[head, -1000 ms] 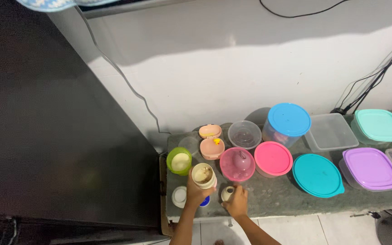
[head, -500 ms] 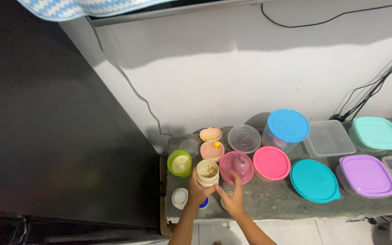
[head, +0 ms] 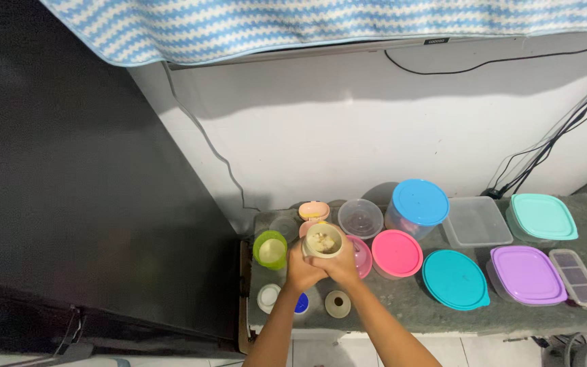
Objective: The person opens several plastic containers on a table, removes their lids, and places the lids aside. They handle multiple containers of different sizes and colors, revealing contents such as candies and dates.
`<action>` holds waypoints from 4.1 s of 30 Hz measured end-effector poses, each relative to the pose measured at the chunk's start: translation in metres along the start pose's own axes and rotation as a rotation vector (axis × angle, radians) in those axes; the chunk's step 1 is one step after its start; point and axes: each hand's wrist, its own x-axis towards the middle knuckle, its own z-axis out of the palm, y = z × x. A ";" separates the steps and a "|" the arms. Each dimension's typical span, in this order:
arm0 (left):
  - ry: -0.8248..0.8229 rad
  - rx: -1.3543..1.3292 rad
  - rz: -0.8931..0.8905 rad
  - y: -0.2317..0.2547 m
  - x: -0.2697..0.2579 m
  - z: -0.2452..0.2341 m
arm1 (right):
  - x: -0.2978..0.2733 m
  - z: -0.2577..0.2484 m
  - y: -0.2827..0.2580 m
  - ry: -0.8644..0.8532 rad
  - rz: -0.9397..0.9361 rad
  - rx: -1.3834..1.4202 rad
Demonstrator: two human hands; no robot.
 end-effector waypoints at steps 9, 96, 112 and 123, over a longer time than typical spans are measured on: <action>-0.289 -0.290 -0.010 0.021 0.007 -0.012 | 0.014 -0.024 -0.018 -0.268 -0.028 0.091; -0.207 0.910 -0.443 -0.228 -0.118 0.012 | -0.070 -0.014 0.245 -0.608 0.268 -1.352; -0.161 0.990 -0.329 -0.209 -0.093 0.025 | -0.080 -0.033 0.219 0.054 -0.092 -1.069; -0.211 0.810 -0.346 -0.195 -0.065 0.047 | -0.010 -0.111 0.236 0.342 0.226 -1.028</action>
